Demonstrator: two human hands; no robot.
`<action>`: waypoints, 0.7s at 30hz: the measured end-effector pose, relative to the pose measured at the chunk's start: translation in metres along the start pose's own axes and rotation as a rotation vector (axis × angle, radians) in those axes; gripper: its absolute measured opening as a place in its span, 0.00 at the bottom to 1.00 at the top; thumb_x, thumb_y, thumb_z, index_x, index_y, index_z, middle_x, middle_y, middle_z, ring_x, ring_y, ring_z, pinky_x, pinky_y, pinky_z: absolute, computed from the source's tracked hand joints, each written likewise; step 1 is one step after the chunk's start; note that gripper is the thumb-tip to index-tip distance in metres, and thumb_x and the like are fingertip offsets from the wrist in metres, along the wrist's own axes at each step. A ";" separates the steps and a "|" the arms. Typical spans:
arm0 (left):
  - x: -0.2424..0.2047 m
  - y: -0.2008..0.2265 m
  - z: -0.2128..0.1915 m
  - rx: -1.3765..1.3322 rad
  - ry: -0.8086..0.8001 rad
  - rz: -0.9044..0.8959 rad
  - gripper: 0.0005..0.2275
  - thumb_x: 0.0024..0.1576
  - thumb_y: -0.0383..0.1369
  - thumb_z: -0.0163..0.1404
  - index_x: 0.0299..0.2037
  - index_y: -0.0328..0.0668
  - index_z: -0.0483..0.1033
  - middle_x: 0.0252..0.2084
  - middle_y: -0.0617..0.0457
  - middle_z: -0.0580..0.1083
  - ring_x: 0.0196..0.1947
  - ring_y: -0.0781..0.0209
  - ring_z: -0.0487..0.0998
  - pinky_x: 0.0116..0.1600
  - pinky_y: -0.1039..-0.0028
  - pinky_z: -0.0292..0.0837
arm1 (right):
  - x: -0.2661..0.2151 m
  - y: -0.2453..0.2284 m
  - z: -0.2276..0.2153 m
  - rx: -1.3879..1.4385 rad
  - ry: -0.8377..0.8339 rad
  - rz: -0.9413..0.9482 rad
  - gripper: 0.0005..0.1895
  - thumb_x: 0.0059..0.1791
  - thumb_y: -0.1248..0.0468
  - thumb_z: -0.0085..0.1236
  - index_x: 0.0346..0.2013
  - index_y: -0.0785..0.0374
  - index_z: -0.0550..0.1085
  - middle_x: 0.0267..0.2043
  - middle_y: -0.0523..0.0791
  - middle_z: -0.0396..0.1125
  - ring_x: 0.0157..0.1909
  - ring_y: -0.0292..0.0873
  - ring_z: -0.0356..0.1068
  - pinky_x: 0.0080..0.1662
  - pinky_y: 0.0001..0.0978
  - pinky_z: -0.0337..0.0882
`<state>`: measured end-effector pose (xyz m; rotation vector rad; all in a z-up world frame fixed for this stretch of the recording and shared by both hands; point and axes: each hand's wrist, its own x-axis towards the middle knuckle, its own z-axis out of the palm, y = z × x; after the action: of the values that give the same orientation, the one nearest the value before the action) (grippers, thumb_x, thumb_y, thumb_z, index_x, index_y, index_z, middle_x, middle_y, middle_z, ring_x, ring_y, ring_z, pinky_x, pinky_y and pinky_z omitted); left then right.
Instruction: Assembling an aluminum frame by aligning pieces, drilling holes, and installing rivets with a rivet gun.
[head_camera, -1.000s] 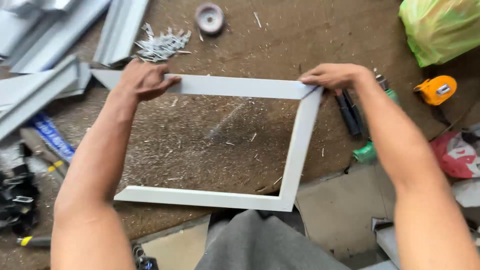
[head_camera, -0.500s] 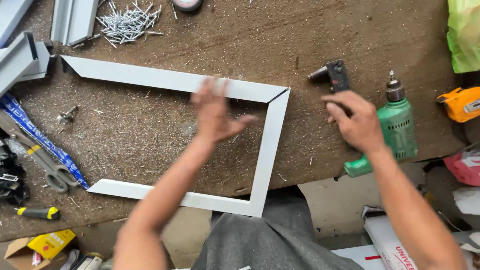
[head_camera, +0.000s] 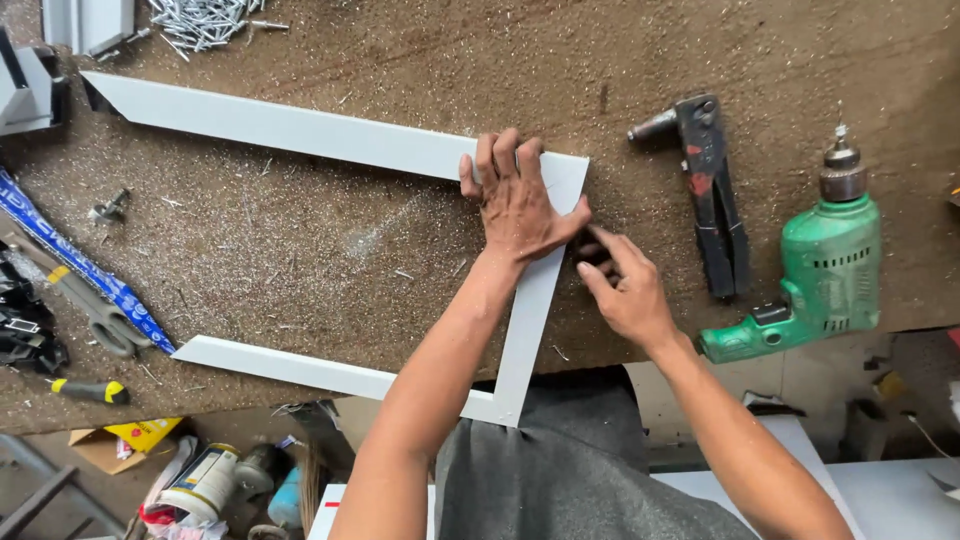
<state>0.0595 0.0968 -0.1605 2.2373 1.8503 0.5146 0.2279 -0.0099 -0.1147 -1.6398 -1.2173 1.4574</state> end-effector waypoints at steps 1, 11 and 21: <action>0.000 0.001 -0.002 -0.011 -0.006 -0.015 0.32 0.40 0.59 0.59 0.46 0.50 0.64 0.52 0.50 0.57 0.63 0.45 0.51 0.63 0.42 0.37 | 0.002 0.004 0.003 -0.030 0.003 -0.017 0.24 0.52 0.68 0.59 0.63 0.67 0.71 0.45 0.56 0.69 0.34 0.50 0.75 0.31 0.39 0.76; -0.006 0.004 0.002 -0.010 0.114 -0.018 0.34 0.41 0.65 0.41 0.49 0.47 0.64 0.56 0.48 0.60 0.64 0.47 0.55 0.69 0.52 0.42 | -0.013 0.010 0.057 -0.328 0.094 -0.265 0.37 0.44 0.57 0.72 0.56 0.81 0.68 0.55 0.58 0.56 0.59 0.58 0.59 0.64 0.46 0.62; -0.013 -0.005 0.028 0.086 -0.061 -0.002 0.43 0.48 0.68 0.37 0.66 0.45 0.57 0.73 0.46 0.47 0.75 0.43 0.41 0.76 0.45 0.32 | -0.009 0.000 0.016 -0.354 -0.126 -0.257 0.36 0.50 0.53 0.62 0.61 0.77 0.64 0.59 0.58 0.52 0.63 0.59 0.56 0.69 0.49 0.56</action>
<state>0.0637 0.0867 -0.1896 2.2780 1.8776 0.3687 0.2121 -0.0199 -0.1143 -1.5541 -1.7684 1.2512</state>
